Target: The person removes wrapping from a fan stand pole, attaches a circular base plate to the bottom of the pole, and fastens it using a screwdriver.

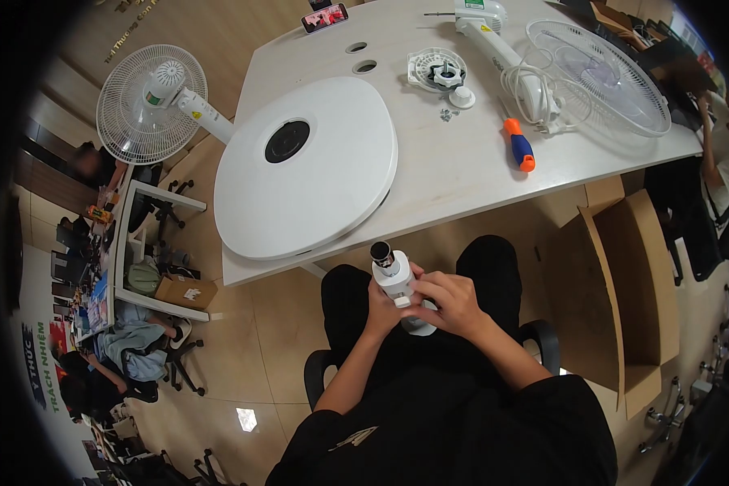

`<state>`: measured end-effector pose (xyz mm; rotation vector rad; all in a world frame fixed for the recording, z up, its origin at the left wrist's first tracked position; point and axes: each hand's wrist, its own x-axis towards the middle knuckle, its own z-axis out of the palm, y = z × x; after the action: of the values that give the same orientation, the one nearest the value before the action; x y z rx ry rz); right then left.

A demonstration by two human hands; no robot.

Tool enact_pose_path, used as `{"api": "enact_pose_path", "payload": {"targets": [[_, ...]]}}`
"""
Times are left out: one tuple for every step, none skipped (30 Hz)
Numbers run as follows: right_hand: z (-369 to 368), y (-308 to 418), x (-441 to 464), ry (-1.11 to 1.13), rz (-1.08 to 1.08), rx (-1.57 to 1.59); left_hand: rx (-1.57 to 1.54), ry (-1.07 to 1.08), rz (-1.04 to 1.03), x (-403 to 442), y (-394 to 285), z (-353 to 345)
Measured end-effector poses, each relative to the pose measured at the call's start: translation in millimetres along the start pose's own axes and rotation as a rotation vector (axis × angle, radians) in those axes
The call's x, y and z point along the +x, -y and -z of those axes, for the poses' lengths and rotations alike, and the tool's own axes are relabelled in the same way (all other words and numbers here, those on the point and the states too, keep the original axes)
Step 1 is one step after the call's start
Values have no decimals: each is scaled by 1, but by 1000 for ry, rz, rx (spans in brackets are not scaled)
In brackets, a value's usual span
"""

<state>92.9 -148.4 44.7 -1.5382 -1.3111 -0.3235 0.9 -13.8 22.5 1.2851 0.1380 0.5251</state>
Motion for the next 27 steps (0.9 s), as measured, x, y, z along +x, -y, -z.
{"api": "enact_pose_path", "payload": {"targets": [[2,2,-7,-6,-66,21,37,2,5,-1,-2,1],[5,4,-14,-13,-133,41,73,4,9,-2,-3,1],[7,3,-24,12,-198,67,62,12,46,-5,1,2],[7,1,-34,37,-263,93,51,21,82,-10,9,4],[6,0,-43,62,-328,120,40,30,119,-17,19,8],[5,2,-48,119,-387,103,166,68,182,-27,41,18],[4,4,-52,173,-446,85,293,109,244,-40,70,32],[2,5,-57,222,-507,66,421,153,305,-49,85,39],[0,2,-71,344,-593,79,496,130,367,-56,78,36],[-2,0,-80,381,-627,63,470,96,341,-59,81,33],[-4,0,-90,419,-665,48,443,62,318,-64,85,27],[-6,0,-101,461,-702,36,414,25,297,-68,86,23],[-9,-3,-109,485,-740,100,417,29,301,-69,86,22],[-12,-5,-116,486,-726,120,450,54,304,-68,86,21],[-13,-6,-118,488,-710,137,481,79,304,-65,83,19],[-15,-7,-120,491,-693,154,513,104,303,-62,81,16],[-18,-11,-128,481,-712,184,499,107,305,-62,78,12],[-21,-15,-132,469,-731,211,507,90,257,-61,74,5],[-21,-19,-136,455,-749,237,513,75,207,-60,73,-3],[-20,-22,-141,397,-724,236,517,62,157,-59,73,-11],[-15,-15,-134,339,-700,234,514,76,153,-59,72,-16],[-10,-10,-129,282,-677,233,520,119,103,-53,60,-24],[-6,-9,-128,222,-648,237,523,160,54,-47,48,-33],[1,-3,-126,147,-679,302,525,201,7,-40,31,-42],[8,5,-123,70,-707,366,525,258,-22,-33,11,-51],[13,9,-122,-6,-732,430,524,314,-50,-25,-13,-59],[19,8,-125,14,-625,263,524,370,-80,-18,-31,-62]]}}
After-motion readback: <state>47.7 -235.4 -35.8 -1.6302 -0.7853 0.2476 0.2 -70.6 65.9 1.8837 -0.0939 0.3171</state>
